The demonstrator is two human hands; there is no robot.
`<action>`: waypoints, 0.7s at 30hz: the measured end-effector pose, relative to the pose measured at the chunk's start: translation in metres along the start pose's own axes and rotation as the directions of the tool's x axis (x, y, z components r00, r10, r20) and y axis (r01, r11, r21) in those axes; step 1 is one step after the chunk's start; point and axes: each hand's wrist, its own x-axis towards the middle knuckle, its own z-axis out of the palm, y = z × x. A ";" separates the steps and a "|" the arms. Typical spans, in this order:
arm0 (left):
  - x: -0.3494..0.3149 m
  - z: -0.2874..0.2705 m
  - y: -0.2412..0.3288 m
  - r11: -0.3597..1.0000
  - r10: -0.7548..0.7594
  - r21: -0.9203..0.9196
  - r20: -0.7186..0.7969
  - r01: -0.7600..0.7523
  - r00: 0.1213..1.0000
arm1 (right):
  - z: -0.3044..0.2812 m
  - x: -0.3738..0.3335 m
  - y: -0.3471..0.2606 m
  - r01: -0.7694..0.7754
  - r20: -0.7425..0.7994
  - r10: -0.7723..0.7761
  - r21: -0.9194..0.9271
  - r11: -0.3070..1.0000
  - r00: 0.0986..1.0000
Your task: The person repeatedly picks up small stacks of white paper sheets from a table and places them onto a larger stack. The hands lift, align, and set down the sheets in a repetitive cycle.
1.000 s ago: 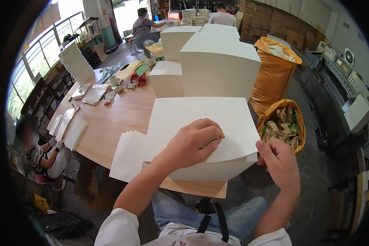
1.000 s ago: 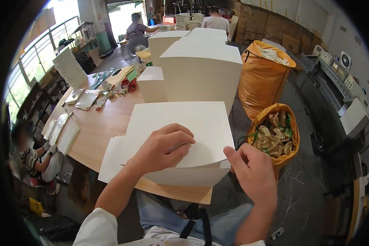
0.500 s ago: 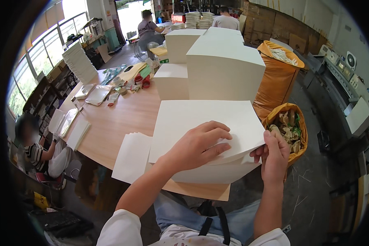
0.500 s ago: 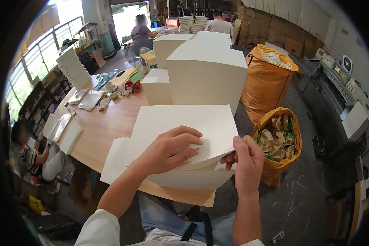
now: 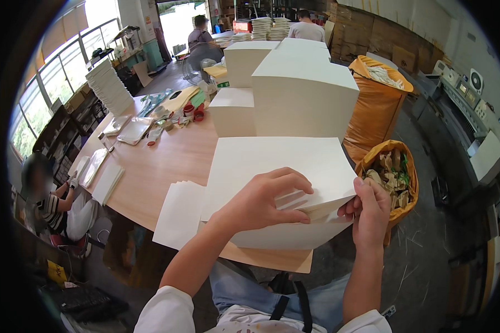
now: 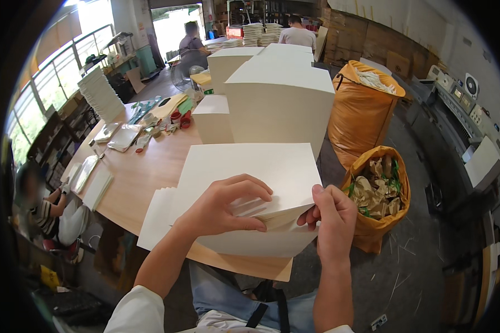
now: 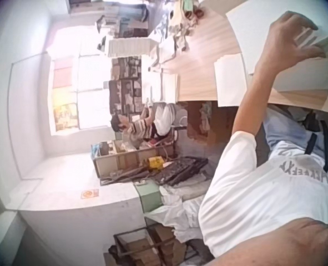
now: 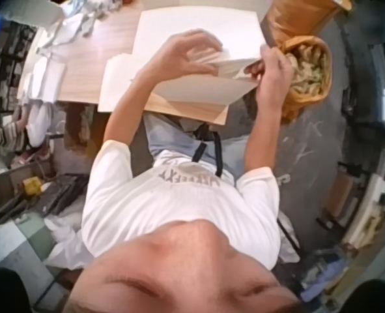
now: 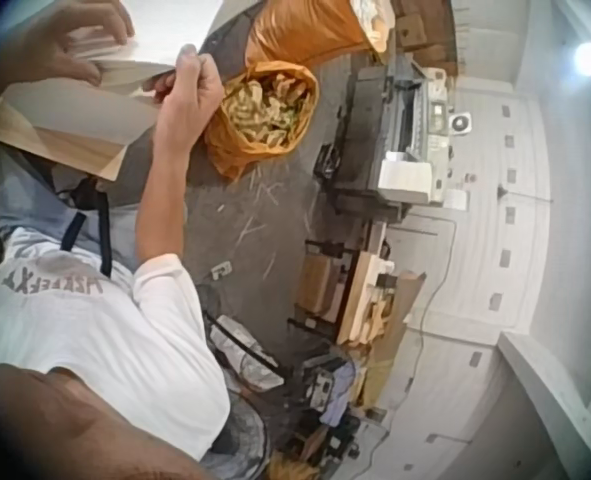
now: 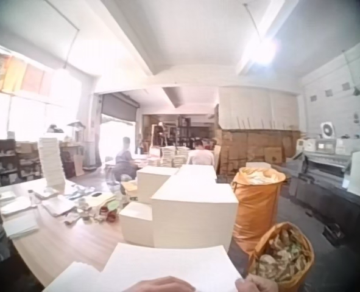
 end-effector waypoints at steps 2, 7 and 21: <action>0.004 0.000 -0.002 1.000 0.008 -0.012 0.037 -0.007 0.999 | -0.004 -0.002 -0.002 0.024 0.001 -0.024 0.010 1.000 1.000; 0.002 0.000 0.015 0.990 -0.116 -0.085 -0.014 0.114 0.993 | 0.009 -0.006 0.002 0.020 -0.047 -0.008 0.271 0.962 0.999; 0.002 0.006 0.006 0.989 0.110 0.106 -0.014 -0.108 0.994 | 0.009 0.001 -0.002 -0.016 -0.051 0.018 0.044 0.999 0.999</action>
